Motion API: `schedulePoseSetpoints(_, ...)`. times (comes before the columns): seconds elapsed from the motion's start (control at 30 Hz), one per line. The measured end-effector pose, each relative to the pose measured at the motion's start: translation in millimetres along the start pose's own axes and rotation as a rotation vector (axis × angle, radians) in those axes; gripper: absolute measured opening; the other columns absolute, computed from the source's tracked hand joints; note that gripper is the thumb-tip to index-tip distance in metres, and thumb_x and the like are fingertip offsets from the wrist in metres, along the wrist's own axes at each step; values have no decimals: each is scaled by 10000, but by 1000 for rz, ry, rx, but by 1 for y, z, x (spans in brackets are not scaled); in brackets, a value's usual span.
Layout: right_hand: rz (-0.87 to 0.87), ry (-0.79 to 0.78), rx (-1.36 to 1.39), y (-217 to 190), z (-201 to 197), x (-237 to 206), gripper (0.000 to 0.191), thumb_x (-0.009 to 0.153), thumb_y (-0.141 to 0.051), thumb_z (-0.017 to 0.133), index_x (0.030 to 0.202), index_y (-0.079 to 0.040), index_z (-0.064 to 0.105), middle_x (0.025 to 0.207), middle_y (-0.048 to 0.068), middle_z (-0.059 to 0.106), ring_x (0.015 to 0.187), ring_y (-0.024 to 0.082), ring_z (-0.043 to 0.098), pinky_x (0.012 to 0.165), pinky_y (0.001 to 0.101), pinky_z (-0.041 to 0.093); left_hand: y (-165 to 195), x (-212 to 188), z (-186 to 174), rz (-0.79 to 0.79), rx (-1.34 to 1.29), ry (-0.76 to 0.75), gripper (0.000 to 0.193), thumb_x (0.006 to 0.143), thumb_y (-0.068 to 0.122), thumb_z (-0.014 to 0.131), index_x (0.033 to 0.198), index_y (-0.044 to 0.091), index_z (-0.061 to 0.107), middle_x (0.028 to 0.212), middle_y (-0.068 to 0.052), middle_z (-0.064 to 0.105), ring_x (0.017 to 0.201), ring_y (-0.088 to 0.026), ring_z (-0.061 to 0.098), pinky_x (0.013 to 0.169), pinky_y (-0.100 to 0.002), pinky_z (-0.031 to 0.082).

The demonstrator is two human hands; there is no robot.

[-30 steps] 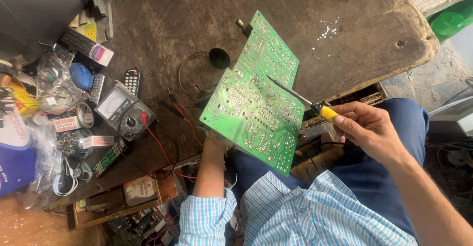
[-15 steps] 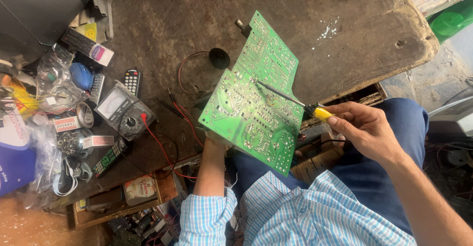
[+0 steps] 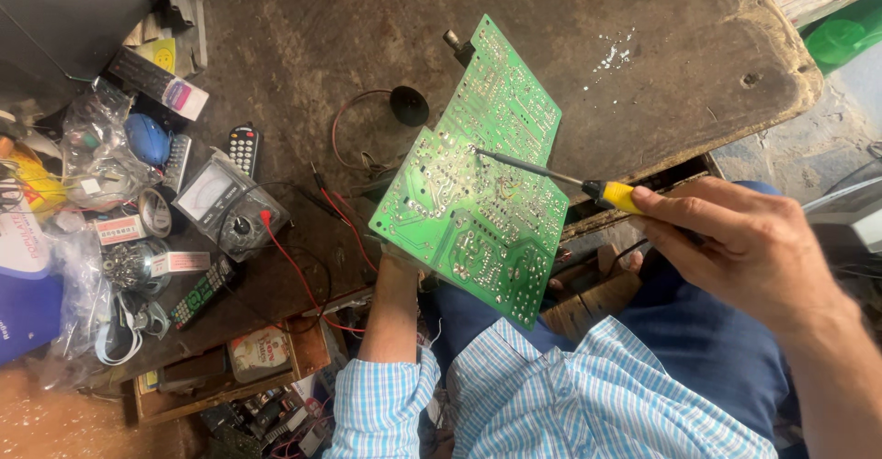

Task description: The person uses a soldering iron to reflow solder joints on a green circuit board, then flips the board and uses a screwdriver to probe and adjust components on the opposite side. The person also handles wires and a multimeter on the workbench.

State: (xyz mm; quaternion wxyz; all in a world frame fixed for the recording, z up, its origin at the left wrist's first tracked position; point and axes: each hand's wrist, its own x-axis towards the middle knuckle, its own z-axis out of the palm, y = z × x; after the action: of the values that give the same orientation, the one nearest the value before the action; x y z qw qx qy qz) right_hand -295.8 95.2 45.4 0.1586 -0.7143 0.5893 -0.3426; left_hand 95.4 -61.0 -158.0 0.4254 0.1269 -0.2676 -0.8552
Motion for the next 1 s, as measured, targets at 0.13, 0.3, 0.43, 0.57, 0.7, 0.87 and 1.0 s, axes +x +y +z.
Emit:
schedulePoseSetpoints(0.13, -64, -63, -185, -11, -24, 13, 254, 839, -175, 827, 1084, -115, 793, 828, 57, 761, 600, 149, 689, 496, 290, 553, -3, 2, -28, 78, 55, -10, 634, 1113, 405, 583, 1621, 73, 398, 1634, -146, 458, 1443, -299, 497, 1180, -483, 449)
schedulePoseSetpoints(0.3, 176, 254, 40, -18, -29, -12, 259, 995, -170, 766, 1245, -109, 728, 909, 37, 732, 595, 82, 634, 519, 228, 472, -4, 3, -47, 106, 71, -141, 665, 1092, 438, 568, 1631, 82, 412, 1630, -124, 487, 1442, -268, 524, 1185, -455, 452)
schedulePoseSetpoints(0.43, 259, 289, -26, -6, -9, -32, 258, 1056, -164, 763, 1306, -107, 734, 896, 33, 714, 681, 59, 621, 608, 192, 478, -1, 2, -47, 60, 38, 2, 630, 1098, 443, 545, 1588, 79, 391, 1568, -115, 471, 1373, -252, 506, 1137, -431, 429)
schedulePoseSetpoints(0.57, 436, 275, 144, -7, 11, -38, 296, 1001, -109, 741, 1288, -41, 722, 829, -4, 665, 655, 45, 506, 590, 212, 415, 3, 6, -34, 41, 17, 26, 537, 1076, 409, 566, 1479, 85, 418, 1432, -88, 478, 1245, -219, 496, 1031, -394, 412)
schedulePoseSetpoints(0.7, 447, 287, 329, -14, 27, -34, 340, 952, -129, 735, 1279, -47, 700, 777, -19, 640, 614, 13, 504, 518, 192, 382, 0, 10, -22, 29, -47, 37, 446, 1055, 375, 587, 1369, 92, 446, 1297, -61, 486, 1116, -186, 486, 926, -358, 396)
schedulePoseSetpoints(0.87, 242, 287, 64, -22, 28, -41, 284, 957, -95, 800, 1231, -31, 759, 837, 63, 692, 567, 63, 574, 519, 206, 435, -15, 11, -23, -57, -160, 120, 337, 1029, 333, 614, 1233, 100, 481, 1127, -27, 496, 956, -144, 474, 794, -312, 375)
schedulePoseSetpoints(1.0, 157, 375, 1, -31, 24, -43, 251, 946, -36, 817, 1190, -17, 760, 1018, 127, 756, 716, 108, 700, 567, 214, 526, -30, 12, -34, -118, -433, 212, 257, 1007, 299, 635, 1123, 107, 508, 992, 0, 503, 828, -111, 464, 689, -275, 359)
